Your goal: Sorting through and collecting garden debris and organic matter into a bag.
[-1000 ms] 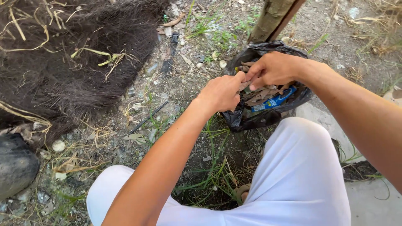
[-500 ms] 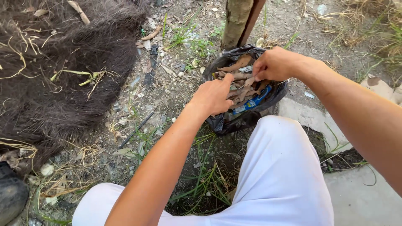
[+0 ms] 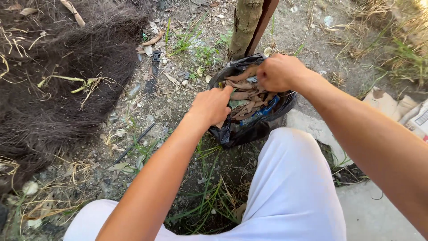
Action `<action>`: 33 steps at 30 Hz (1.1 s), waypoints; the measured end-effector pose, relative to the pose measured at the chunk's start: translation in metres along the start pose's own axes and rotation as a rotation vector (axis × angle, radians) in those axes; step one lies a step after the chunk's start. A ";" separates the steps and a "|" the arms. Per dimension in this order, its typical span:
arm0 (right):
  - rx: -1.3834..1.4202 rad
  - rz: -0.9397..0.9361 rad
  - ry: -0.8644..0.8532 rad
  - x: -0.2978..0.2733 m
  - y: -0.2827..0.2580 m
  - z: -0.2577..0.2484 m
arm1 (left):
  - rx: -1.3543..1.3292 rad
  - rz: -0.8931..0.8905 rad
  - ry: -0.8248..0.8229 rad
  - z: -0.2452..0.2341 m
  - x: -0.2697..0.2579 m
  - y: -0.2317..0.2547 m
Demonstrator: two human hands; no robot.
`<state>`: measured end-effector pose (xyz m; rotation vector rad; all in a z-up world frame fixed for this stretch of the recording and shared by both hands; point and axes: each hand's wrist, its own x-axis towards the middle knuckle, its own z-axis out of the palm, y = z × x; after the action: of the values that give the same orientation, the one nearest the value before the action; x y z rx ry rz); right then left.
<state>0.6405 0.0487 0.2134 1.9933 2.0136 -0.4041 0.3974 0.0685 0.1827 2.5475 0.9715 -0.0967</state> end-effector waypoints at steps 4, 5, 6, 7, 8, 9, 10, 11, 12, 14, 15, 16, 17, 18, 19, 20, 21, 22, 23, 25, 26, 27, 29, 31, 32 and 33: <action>0.017 -0.033 0.034 -0.001 -0.026 -0.019 | -0.034 0.023 0.077 -0.003 -0.008 -0.010; 0.029 -0.070 0.040 -0.003 -0.035 -0.024 | -0.039 0.068 0.133 -0.001 -0.009 -0.016; 0.038 -0.105 0.044 -0.005 -0.042 -0.029 | -0.048 0.115 0.191 0.002 -0.009 -0.020; 0.026 -0.101 0.041 -0.004 -0.043 -0.026 | -0.057 0.118 0.198 -0.002 -0.012 -0.020; 0.063 -0.156 0.107 -0.001 -0.048 -0.023 | -0.092 0.128 0.226 -0.007 -0.018 -0.023; 0.100 -0.211 0.172 0.002 -0.054 -0.019 | -0.127 0.138 0.253 -0.012 -0.025 -0.027; 0.100 -0.231 0.169 0.004 -0.061 -0.019 | -0.126 0.118 0.256 -0.009 -0.029 -0.033; 0.108 -0.243 0.165 0.006 -0.069 -0.019 | -0.135 0.152 0.292 -0.007 -0.034 -0.039; 0.119 -0.261 0.162 0.010 -0.081 -0.020 | -0.138 0.181 0.327 -0.007 -0.041 -0.047; 0.109 -0.309 0.154 0.017 -0.100 -0.018 | -0.126 0.105 0.292 -0.007 -0.057 -0.060; 0.096 -0.332 0.149 0.020 -0.108 -0.017 | -0.119 0.053 0.254 -0.006 -0.064 -0.066; 0.095 -0.353 0.146 0.024 -0.118 -0.016 | -0.118 0.031 0.258 -0.003 -0.072 -0.075; 0.099 -0.359 0.129 0.028 -0.128 -0.015 | -0.146 0.034 0.291 0.001 -0.080 -0.085; 0.104 -0.363 0.110 0.031 -0.138 -0.013 | -0.175 0.038 0.323 0.006 -0.089 -0.093; 0.104 -0.383 0.105 0.033 -0.150 -0.012 | -0.175 0.017 0.325 0.007 -0.100 -0.100; 0.093 -0.396 0.080 0.035 -0.160 -0.011 | -0.177 -0.020 0.322 0.009 -0.109 -0.106; 0.082 -0.409 0.055 0.037 -0.170 -0.010 | -0.178 -0.057 0.320 0.011 -0.118 -0.111; 0.078 -0.426 0.050 0.040 -0.180 -0.008 | -0.181 -0.075 0.324 0.015 -0.126 -0.117; 0.079 -0.432 0.032 0.043 -0.190 -0.005 | -0.181 -0.096 0.304 0.019 -0.135 -0.122; 0.082 -0.456 0.010 0.050 -0.210 0.000 | -0.177 -0.136 0.284 0.027 -0.151 -0.135; 0.068 -0.473 0.013 0.052 -0.220 0.004 | -0.179 -0.177 0.266 0.032 -0.161 -0.139; 0.054 -0.491 0.015 0.054 -0.229 0.009 | -0.181 -0.218 0.248 0.038 -0.170 -0.144; 0.023 -0.494 -0.070 0.059 -0.252 0.023 | -0.154 -0.336 0.065 0.047 -0.190 -0.151; -0.020 -0.496 -0.135 0.066 -0.275 0.033 | -0.121 -0.446 -0.103 0.056 -0.209 -0.165; 0.003 -0.528 -0.148 0.068 -0.285 0.039 | -0.127 -0.502 -0.149 0.064 -0.219 -0.173; 0.026 -0.560 -0.162 0.070 -0.296 0.045 | -0.132 -0.558 -0.196 0.072 -0.229 -0.181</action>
<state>0.3440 0.0928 0.1458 1.3244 2.4378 -0.6825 0.1121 0.0190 0.1003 2.0376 1.5187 -0.4154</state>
